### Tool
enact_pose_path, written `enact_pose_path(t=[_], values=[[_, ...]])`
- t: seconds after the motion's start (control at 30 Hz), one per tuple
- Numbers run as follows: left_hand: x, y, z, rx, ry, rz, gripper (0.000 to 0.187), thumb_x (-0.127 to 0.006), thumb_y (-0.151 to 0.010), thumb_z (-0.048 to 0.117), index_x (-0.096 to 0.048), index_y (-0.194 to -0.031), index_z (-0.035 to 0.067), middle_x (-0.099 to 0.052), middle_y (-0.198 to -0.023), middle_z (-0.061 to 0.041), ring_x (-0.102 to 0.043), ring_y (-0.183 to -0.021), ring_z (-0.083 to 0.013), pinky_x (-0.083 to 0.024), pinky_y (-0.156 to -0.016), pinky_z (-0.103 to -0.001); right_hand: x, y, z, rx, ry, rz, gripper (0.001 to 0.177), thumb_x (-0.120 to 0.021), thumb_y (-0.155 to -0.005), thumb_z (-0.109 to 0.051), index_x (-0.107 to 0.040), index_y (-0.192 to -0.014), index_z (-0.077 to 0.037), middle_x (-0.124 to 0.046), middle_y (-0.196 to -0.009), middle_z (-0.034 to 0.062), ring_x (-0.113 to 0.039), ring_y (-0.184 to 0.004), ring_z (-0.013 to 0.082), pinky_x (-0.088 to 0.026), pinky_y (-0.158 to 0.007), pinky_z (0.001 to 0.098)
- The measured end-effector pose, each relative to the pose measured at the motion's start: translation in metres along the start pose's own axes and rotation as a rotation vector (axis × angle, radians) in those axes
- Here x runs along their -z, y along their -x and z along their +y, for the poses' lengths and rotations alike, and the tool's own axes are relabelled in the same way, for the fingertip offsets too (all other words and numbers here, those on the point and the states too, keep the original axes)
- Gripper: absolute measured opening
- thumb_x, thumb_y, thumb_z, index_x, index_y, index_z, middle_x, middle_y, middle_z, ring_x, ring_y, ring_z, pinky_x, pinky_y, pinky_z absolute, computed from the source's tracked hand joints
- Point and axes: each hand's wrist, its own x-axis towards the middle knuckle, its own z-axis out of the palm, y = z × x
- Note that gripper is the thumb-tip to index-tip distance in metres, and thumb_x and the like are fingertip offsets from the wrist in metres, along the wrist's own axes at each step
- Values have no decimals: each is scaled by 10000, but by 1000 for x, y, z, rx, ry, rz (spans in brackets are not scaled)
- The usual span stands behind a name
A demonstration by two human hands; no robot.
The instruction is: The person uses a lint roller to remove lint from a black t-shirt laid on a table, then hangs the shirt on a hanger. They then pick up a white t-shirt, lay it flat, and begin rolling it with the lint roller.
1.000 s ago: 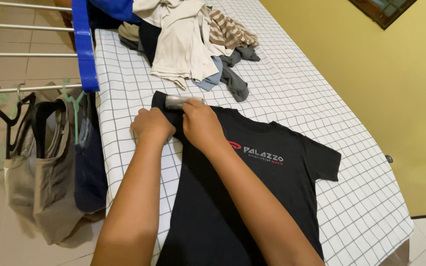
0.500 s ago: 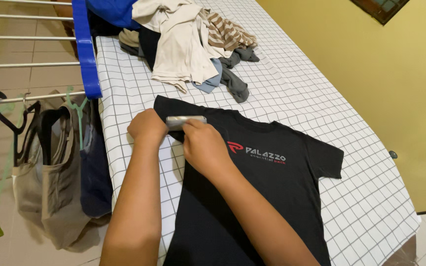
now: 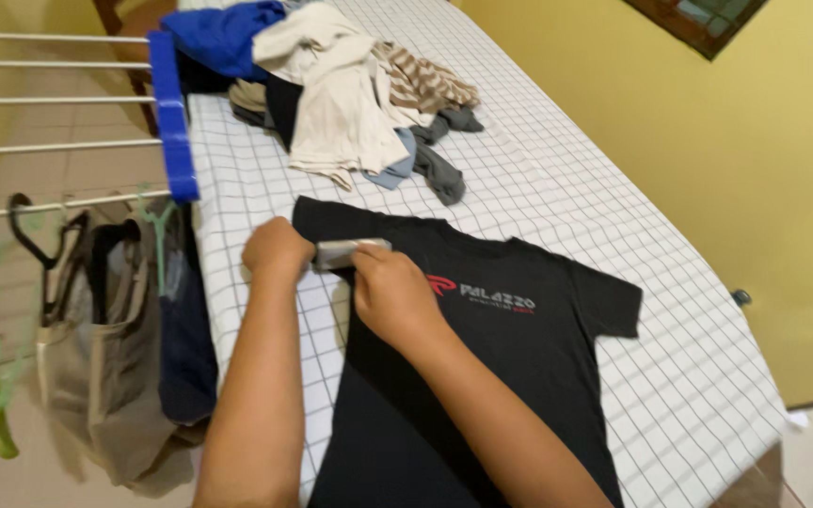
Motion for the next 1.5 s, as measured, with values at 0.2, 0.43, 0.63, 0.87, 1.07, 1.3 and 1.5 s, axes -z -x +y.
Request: enact_pose_path(t=[0.2,0.43,0.63,0.87,1.07,1.3,1.5], values=[[-5,-6,-8,-40,-23,29,375,-813,-710,193,-770,-1052,46,-756,-1093,-194,-734,-1027,-354,-598,-828,-444,-38,-3,12,-46,80,-13,374,-609,-805,23,-675,-1173,20,-666,-1302,167,-645,-883,380,-548,-820,466],[-15,-20,-13,-88,-71,75,333,-774,-720,184,-780,-1009,18,-765,-1060,-211,-737,-1003,-366,-596,-801,-447,57,54,42,15,101,54,431,-605,-806,59,-679,-1227,7,-664,-1326,156,-653,-1034,372,-527,-925,449],[-28,-34,-15,-191,-99,150,313,-778,-750,249,-774,-966,22,-751,-1015,-221,-727,-958,-388,-583,-767,-476,197,189,70,-265,382,166,385,-613,-840,78,-699,-1211,26,-682,-1302,183,-660,-1057,400,-527,-922,443],[3,1,-23,-405,386,263,301,-786,-854,353,-687,-820,71,-720,-804,-128,-700,-754,-309,-544,-697,-429,253,308,92,-601,459,229,349,-609,-879,37,-685,-1220,36,-655,-1337,183,-645,-1143,390,-516,-967,432],[35,63,-107,-491,215,544,307,-811,-895,325,-682,-839,52,-662,-786,-137,-629,-714,-351,-505,-662,-461,240,354,118,-600,507,174,418,-602,-867,-24,-688,-1277,-26,-642,-1429,159,-626,-1230,383,-495,-1056,433],[41,117,-320,-261,-172,886,241,-774,-900,292,-712,-936,62,-624,-1076,-231,-570,-1061,-434,-459,-966,-532,236,411,169,-469,888,-3,571,-686,-726,-171,-737,-1293,-121,-586,-1467,264,-621,-1321,375,-422,-1196,509],[37,101,-428,-61,-146,843,506,-793,-862,333,-665,-1195,-27,-588,-1128,-297,-548,-1105,-495,-461,-926,-560,231,423,229,-282,749,29,407,-685,-865,-162,-743,-1261,-86,-565,-1445,277,-598,-1306,370,-454,-1154,436]])
